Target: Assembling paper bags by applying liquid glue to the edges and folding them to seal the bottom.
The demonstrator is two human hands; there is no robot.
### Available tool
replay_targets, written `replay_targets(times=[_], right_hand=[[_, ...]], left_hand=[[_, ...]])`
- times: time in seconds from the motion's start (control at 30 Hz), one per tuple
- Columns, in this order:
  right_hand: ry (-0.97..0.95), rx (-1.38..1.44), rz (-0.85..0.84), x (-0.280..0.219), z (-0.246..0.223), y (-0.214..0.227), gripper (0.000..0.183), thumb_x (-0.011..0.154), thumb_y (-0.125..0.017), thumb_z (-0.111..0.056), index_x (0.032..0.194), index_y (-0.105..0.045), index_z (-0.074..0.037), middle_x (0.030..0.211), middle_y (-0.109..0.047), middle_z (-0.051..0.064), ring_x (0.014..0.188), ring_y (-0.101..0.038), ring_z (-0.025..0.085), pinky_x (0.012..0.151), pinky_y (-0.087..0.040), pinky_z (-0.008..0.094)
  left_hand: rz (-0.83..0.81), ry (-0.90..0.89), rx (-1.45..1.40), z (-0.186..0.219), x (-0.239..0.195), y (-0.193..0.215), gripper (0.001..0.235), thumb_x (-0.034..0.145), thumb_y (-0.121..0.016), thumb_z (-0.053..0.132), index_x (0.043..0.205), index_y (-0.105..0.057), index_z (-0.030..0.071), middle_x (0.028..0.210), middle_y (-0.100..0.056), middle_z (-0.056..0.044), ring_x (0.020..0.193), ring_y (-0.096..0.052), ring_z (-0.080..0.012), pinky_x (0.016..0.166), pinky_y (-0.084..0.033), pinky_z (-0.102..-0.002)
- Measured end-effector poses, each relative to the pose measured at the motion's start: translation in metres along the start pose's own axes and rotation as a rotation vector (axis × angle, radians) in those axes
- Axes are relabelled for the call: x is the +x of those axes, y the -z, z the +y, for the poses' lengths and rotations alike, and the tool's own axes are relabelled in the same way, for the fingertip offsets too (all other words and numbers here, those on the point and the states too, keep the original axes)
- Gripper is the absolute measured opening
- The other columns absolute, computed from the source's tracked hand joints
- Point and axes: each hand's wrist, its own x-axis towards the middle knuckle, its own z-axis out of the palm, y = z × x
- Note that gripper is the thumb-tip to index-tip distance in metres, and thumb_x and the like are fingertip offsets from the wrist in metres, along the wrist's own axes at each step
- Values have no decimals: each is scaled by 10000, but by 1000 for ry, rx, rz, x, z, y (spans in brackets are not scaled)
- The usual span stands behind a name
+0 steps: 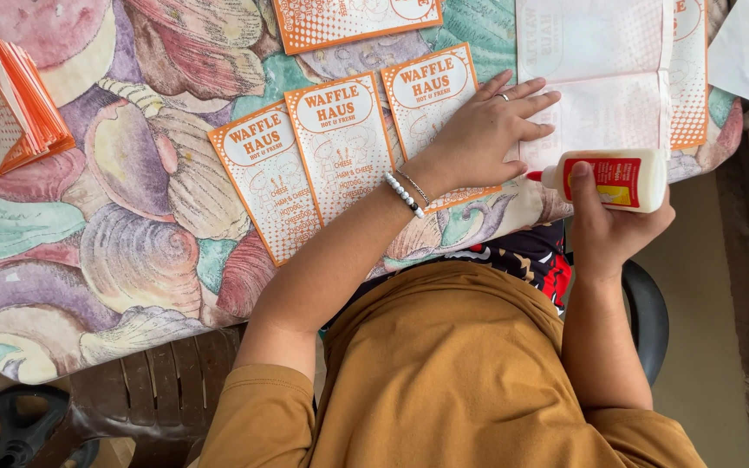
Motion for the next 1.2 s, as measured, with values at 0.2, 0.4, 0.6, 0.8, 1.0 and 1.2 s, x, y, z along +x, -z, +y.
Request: replay_targets(times=[0.2,0.4,0.6,0.8,1.0,1.2], right_hand=[[28,42,43,-1,3,-1,360,988,-923,-28,897,-581,33,854,-626,88,835,-597,165,704,-549,362],[80,0,41,-1,0,0,367,992,-921,-32,907,-577,62,846,-632,120,807,-590,178,672,-539,371],[42,63,96,-4,6,0,346,978,-927,-13,942,-586,30,883,-642,113,823,-616,186,697,-568,372],[45,44,64,-3,7,-2,360,985,-919,-29,921,-577,60,874,-648,132,825,-606,185,682,-563,378],[171,-72,156,13,23,16,335,971,-931,47,997,-608,129,919,-664,195,833,-631,242,668,-584,410],[155,44,186,2,16,7,379,952,-906,100,1129,-577,164,1028,-652,261,923,-641,294,760,-613,457]], left_hand=[[2,5,-9,0,1,0,499,756,-777,225,1252,-763,176,1517,-496,-82,1461,-364,-304,1222,-200,-589],[-4,7,3,-1,1,-2,507,758,-807,242,1259,-761,184,1524,-489,-77,1466,-346,-293,1223,-189,-586],[-22,19,-10,0,1,0,512,770,-834,259,1270,-757,181,1529,-483,-69,1469,-339,-288,1228,-175,-579],[-26,14,-14,1,0,2,506,782,-811,206,1282,-749,164,1534,-472,-93,1471,-338,-301,1231,-175,-577],[-6,13,-10,0,0,-1,482,786,-825,233,1260,-763,167,1524,-486,-86,1466,-345,-294,1228,-173,-579],[-11,9,-3,1,0,1,504,777,-831,252,1269,-761,172,1525,-485,-81,1465,-343,-289,1223,-180,-580]])
